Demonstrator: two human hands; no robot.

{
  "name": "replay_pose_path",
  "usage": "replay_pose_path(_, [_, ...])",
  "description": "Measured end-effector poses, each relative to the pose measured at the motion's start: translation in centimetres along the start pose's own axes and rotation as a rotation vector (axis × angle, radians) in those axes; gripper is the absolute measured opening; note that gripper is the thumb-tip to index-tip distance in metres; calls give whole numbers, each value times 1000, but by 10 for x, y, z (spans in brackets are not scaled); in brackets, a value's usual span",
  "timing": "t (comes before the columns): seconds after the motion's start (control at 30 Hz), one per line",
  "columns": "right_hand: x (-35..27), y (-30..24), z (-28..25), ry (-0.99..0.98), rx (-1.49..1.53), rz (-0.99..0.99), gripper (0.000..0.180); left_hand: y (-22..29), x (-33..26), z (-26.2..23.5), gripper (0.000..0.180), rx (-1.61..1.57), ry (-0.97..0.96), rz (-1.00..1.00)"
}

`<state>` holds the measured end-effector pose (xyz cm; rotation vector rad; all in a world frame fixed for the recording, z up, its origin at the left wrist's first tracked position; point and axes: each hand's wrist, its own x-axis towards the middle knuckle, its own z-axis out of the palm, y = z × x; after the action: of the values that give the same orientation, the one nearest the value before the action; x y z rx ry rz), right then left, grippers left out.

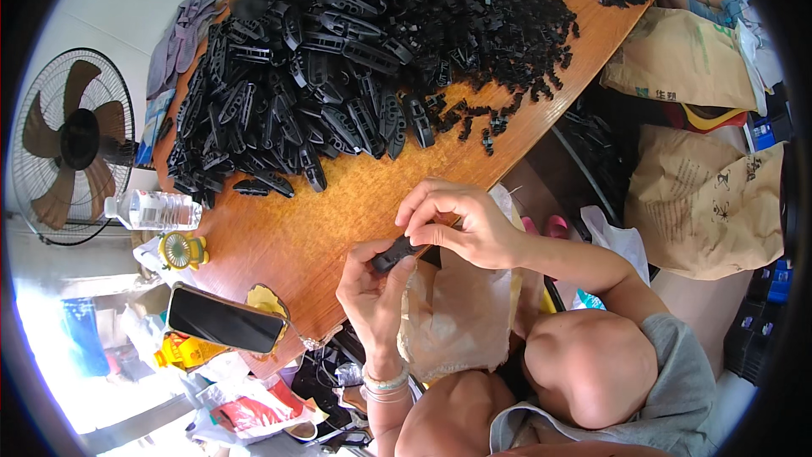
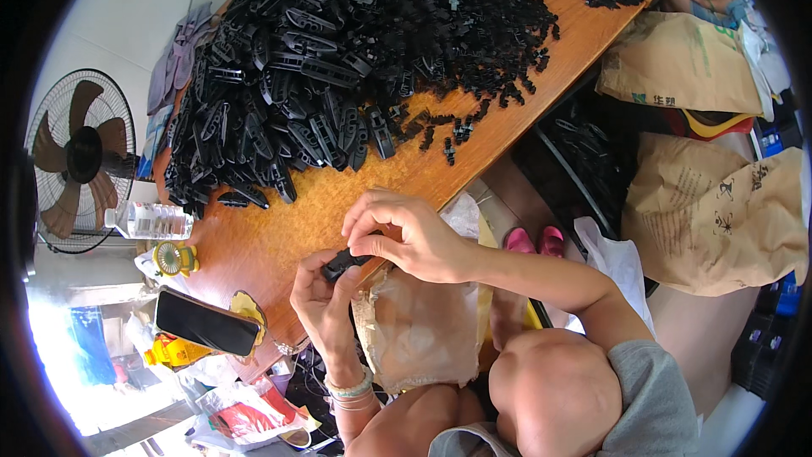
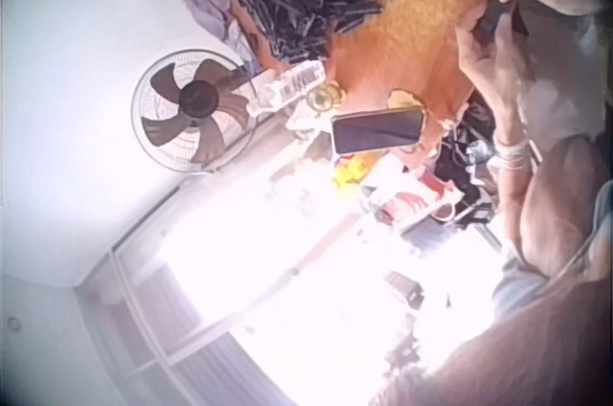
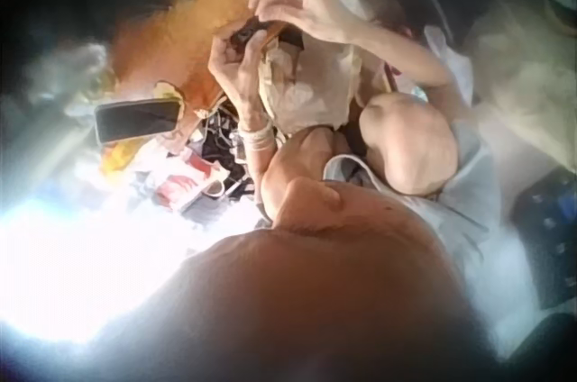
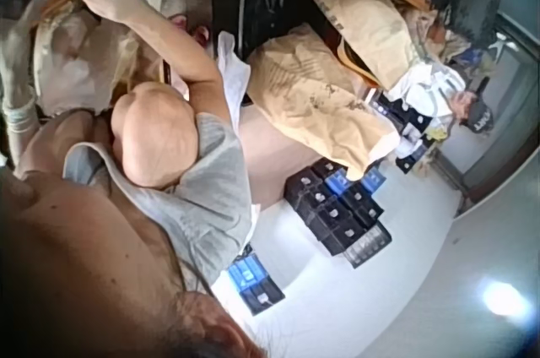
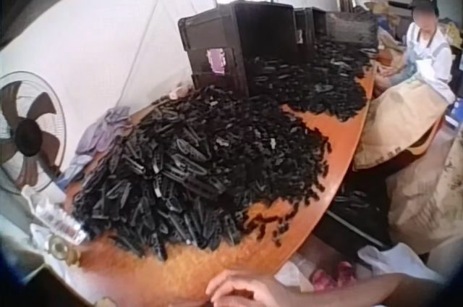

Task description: The recorder is assembling small black plastic components by snapping pieces together at a low table.

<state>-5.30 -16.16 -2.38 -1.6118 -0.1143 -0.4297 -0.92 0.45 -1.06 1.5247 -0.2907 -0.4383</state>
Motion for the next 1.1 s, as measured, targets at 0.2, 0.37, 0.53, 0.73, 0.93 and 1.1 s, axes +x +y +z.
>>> replay_pose_path(0.2, [-4, 13, 4, 59, -310, -271, 13, 2, -3, 4, 19, -145, -19, -129])
replay_pose_path(0.37, [-7, 10, 1, 44, -386, -347, 16, -3, 0, 3, 15, -120, 16, -59])
replay_pose_path(0.53, [-19, 5, -6, -135, -64, 248, 27, -4, -6, 2, 15, -121, -66, 9])
replay_pose_path(0.73, [-25, 6, -14, -76, -24, 250, 30, 1, 1, 8, 17, 26, -147, 41])
replay_pose_path(0.93, [-28, -2, -19, -39, 162, 380, 31, -1, 0, 28, 30, -154, -110, -20])
replay_pose_path(1.1, [-26, 3, -23, -41, 71, 330, 29, -1, 0, 27, 30, -153, -110, -58])
